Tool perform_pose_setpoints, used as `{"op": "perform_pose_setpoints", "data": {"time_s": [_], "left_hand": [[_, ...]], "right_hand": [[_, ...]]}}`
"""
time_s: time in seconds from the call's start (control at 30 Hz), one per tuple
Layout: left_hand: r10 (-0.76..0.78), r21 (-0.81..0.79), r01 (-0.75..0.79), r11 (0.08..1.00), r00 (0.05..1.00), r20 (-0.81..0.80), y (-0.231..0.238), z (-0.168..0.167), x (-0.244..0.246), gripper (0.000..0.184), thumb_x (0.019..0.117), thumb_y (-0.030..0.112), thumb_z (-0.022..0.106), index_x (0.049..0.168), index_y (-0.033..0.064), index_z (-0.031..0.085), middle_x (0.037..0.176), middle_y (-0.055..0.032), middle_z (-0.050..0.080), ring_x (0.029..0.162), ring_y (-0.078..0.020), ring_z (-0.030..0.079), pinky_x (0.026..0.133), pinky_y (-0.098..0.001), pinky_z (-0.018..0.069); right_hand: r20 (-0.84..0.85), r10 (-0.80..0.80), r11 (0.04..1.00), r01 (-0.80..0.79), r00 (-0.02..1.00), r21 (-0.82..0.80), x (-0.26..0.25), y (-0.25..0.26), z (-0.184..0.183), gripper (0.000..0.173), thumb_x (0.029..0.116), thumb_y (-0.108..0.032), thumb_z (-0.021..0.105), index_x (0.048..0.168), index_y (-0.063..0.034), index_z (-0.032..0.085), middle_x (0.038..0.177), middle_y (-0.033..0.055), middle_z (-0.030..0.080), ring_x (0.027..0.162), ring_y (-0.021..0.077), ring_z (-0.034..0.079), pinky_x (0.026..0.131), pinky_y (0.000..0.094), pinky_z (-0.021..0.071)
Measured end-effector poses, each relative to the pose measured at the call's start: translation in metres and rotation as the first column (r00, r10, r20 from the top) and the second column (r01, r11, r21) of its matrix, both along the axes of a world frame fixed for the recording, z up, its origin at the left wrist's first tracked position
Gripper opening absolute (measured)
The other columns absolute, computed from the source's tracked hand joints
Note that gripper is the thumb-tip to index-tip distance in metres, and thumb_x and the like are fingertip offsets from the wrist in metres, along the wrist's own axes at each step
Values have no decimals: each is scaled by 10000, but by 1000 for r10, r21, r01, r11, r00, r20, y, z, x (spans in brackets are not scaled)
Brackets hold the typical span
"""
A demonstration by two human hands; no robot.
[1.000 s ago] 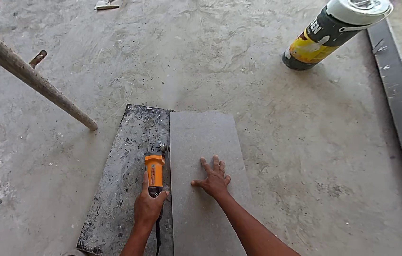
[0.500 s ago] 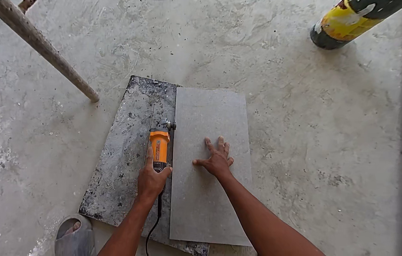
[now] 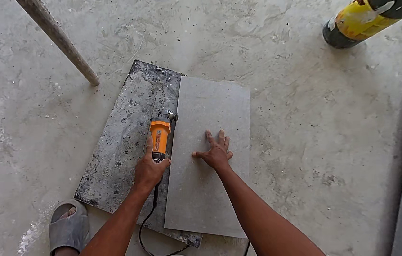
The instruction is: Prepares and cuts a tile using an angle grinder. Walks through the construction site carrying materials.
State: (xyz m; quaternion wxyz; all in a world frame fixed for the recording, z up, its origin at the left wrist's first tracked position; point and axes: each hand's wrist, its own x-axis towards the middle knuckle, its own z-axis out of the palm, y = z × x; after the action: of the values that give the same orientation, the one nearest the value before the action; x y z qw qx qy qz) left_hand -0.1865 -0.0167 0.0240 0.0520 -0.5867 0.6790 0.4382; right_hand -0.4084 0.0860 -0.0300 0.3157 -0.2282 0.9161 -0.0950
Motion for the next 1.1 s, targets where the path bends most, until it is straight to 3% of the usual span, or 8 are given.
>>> {"op": "perform_pose_setpoints", "data": {"time_s": [0.57,1.1], "left_hand": [[-15,-1,15,1000,1000,-14,5,-1,6,1046,858,432,813,1666,317,158,1050,-205,720,905,-375,717,811,-602,565],[-9,12,9,1000,1000,-6,10,2,10,1051,859,432,817,1665,332,149,1051,-206,719,894,-378,717,800,-609,563]], "right_hand": [[0,9,1000,-9,1000,14,-1,0,-2,1109,714,-505,919,1621,-397,290,1740,105,-78,1580,422,-100,1118,823,101],[7,13,1000,-13,1000,-2,-1,0,1,1108,725,-492,916,1627,-377,284,1738,121,-77,1574,446,-97,1101,837,108]]}}
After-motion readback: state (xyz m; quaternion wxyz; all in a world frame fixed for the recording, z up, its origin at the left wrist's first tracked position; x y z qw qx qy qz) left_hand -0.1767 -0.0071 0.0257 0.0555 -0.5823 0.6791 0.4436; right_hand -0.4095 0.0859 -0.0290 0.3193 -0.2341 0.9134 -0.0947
